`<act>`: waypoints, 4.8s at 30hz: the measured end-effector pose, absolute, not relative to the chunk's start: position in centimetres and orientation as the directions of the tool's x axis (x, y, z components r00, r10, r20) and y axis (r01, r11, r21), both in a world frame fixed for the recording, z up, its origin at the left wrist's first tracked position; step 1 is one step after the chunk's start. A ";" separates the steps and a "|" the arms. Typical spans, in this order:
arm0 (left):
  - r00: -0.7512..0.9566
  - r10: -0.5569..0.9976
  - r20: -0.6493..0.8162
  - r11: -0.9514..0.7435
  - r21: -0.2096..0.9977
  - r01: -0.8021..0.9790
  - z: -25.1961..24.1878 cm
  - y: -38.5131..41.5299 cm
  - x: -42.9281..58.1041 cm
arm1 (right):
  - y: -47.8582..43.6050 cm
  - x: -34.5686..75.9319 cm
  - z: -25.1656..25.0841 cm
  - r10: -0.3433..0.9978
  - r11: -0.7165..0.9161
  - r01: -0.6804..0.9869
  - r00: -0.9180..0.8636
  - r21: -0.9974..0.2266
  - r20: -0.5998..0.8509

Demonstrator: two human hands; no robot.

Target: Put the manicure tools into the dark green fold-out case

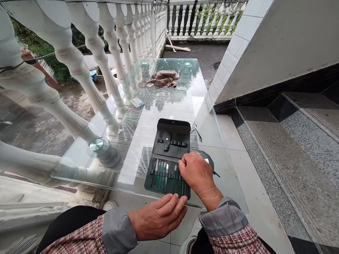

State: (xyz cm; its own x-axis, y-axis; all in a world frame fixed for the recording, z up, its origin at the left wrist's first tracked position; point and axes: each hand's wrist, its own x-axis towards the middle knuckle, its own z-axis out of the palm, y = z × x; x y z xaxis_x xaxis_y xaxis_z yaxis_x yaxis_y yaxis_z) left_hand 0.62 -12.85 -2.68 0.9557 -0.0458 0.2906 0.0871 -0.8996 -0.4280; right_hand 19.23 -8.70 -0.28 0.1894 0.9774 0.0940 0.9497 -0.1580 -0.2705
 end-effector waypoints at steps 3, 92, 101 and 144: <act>0.956 -0.045 0.290 -0.900 -0.427 0.087 -2.6 -12.9 0.7 | -8.6 18.9 0.0 0.972 -0.195 0.951 0.219 -0.240 0.078; 0.950 0.118 0.289 -0.933 -0.294 0.205 -2.5 -13.6 1.8 | -11.1 28.1 -0.2 0.911 -0.305 0.818 0.400 -0.488 0.101; 0.958 0.136 0.254 -0.919 -0.328 0.218 -2.2 -13.7 2.1 | -11.3 26.5 -0.5 0.976 -0.167 0.905 0.208 -0.392 0.066; 0.948 0.088 0.307 -0.908 -0.366 0.203 -3.0 -13.2 1.8 | -11.1 24.5 -0.2 0.974 -0.226 0.965 0.221 -0.132 -0.049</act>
